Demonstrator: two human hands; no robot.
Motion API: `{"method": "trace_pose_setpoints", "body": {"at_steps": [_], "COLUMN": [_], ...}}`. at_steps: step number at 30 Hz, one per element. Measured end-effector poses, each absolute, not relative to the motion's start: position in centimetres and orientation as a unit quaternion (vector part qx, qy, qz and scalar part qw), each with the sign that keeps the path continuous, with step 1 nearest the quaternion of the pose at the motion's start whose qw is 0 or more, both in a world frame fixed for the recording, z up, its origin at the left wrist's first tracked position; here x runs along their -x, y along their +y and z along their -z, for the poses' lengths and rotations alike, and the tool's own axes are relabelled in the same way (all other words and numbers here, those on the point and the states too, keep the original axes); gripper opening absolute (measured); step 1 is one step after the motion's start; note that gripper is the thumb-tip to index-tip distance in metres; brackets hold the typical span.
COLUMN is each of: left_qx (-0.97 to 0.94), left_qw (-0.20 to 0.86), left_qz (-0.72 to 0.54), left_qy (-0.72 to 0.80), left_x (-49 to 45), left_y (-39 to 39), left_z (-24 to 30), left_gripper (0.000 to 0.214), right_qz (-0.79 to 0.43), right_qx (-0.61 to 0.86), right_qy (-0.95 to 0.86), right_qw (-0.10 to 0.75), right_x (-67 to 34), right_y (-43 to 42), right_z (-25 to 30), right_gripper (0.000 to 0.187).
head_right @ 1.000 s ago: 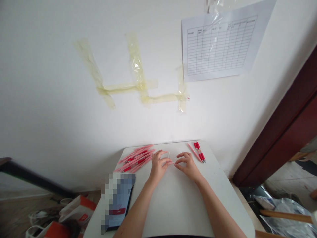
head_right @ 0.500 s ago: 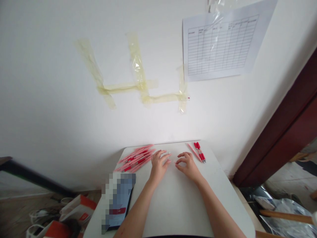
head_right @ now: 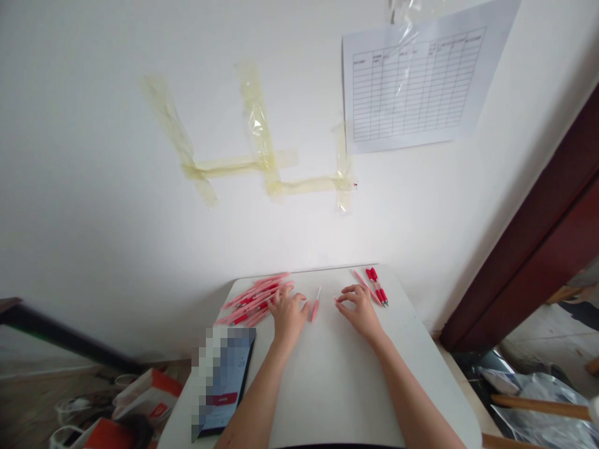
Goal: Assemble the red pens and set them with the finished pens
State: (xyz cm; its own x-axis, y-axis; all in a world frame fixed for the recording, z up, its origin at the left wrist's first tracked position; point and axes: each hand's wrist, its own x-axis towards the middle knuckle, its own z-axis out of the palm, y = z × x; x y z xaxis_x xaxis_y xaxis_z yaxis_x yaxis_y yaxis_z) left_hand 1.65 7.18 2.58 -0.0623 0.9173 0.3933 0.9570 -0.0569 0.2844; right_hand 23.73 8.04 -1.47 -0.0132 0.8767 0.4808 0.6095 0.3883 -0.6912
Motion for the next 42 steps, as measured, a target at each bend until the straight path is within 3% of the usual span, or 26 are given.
{"method": "trace_pose_setpoints", "body": {"at_steps": [7, 20, 33, 42], "left_qx": [0.64, 0.636, 0.632, 0.643], "left_qw": [0.125, 0.059, -0.037, -0.114], "left_qz": [0.189, 0.161, 0.42, 0.492], "left_qy": [-0.734, -0.752, -0.65, -0.576], "left_x": [0.0, -0.3, -1.1, -2.6], "left_y": [7.2, 7.5, 7.9, 7.9], "left_z": [-3.5, -3.5, -4.2, -2.9], "left_gripper": [0.019, 0.023, 0.017, 0.021], "right_qz": [-0.149, -0.16, -0.128, -0.135], "right_qx": [0.545, 0.547, 0.496, 0.478], "right_qy": [-0.686, -0.69, -0.721, -0.755], "right_qw": [0.459, 0.445, 0.466, 0.428], "right_x": [-23.7, -23.8, -23.3, -22.1], "right_y": [8.0, 8.0, 7.5, 6.7], "right_z": [1.2, 1.4, 0.5, 0.3], "right_gripper": [0.019, 0.022, 0.013, 0.008]}}
